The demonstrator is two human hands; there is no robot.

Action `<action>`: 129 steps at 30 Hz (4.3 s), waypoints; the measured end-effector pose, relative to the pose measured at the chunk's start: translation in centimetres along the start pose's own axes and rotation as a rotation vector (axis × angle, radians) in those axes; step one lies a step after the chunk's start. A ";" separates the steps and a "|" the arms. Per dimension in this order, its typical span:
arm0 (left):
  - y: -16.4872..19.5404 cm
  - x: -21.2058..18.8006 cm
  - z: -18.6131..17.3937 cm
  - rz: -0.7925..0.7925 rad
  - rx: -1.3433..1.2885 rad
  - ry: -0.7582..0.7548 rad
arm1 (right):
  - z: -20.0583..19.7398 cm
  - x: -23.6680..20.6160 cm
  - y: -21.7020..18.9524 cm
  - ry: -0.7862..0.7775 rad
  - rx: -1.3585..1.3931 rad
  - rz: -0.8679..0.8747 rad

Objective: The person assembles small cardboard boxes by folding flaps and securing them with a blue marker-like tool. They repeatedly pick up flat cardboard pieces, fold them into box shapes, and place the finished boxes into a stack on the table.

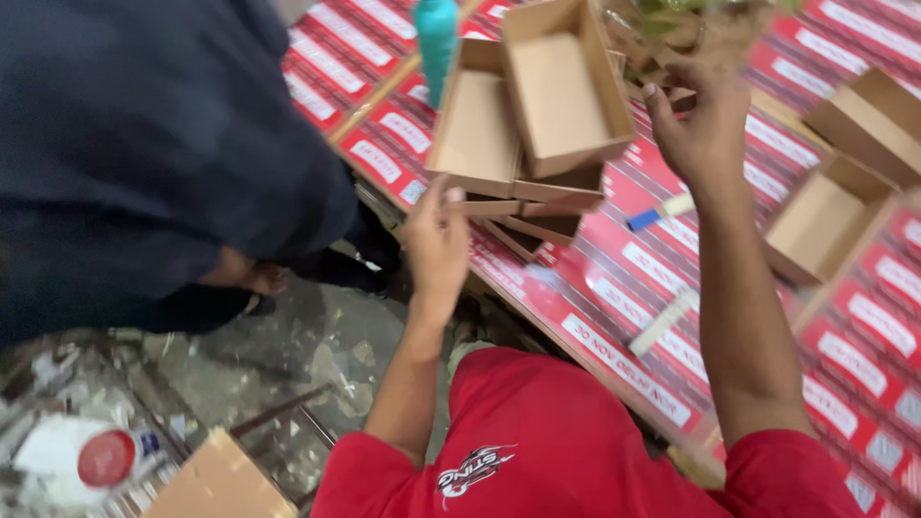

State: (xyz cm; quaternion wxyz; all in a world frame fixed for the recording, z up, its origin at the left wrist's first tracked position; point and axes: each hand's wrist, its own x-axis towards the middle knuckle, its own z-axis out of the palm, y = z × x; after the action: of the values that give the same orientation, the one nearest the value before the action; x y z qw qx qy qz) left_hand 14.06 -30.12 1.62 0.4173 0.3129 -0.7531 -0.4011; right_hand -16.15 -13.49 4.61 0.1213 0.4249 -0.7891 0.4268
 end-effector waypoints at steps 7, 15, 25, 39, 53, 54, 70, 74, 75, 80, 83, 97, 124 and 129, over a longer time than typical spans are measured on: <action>1.3 -6.1 0.1 0.172 0.010 0.278 | -7.8 -15.3 13.3 0.158 -0.615 0.281; 2.6 -15.1 9.9 0.576 -0.079 -0.508 | -11.9 -27.3 18.1 -0.305 -0.715 0.725; 0.8 -25.6 27.4 0.527 0.336 -1.000 | -13.4 -34.0 13.7 0.244 -1.095 0.633; -0.9 -22.7 28.0 0.296 -0.090 -1.107 | -15.7 -39.0 6.1 0.117 -1.167 0.457; 1.9 -21.5 37.0 1.244 0.439 -0.869 | -17.0 -39.1 8.0 -0.029 -0.929 0.407; 1.6 -22.4 36.9 1.245 0.394 -0.934 | -17.1 -39.1 8.2 -0.029 -0.932 0.401; -1.5 -25.7 26.2 0.353 -0.170 -1.224 | -19.7 -38.3 9.7 -0.089 -0.691 0.428; -2.8 -23.5 26.4 -0.026 -0.191 -1.216 | -18.7 -40.4 10.3 -0.223 -0.664 0.698; -2.6 -22.9 26.9 -0.060 -0.216 -1.195 | -19.2 -40.5 10.8 -0.196 -0.661 0.746; 1.0 -19.9 28.4 0.124 -0.345 -1.150 | -20.8 -40.5 10.1 -0.164 -0.475 0.913; 4.1 -16.8 29.9 0.238 -0.299 -1.126 | -19.3 -40.3 8.4 0.137 0.123 0.970; 6.5 -12.5 34.7 0.859 0.061 -1.012 | -11.9 -43.0 4.9 0.306 0.911 0.876; 6.7 -13.1 34.6 0.761 0.103 -0.968 | -10.2 -45.8 5.5 0.316 0.867 0.746; 8.4 -15.9 32.5 0.784 0.207 -1.144 | -9.8 -45.9 5.6 0.354 0.904 0.768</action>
State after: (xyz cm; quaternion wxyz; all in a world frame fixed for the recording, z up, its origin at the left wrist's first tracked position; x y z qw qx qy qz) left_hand -8.41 -2.12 -7.81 0.0373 -0.2039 -0.9460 -0.2492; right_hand 5.81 21.66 -18.11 -0.1037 0.0427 -0.5945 0.7962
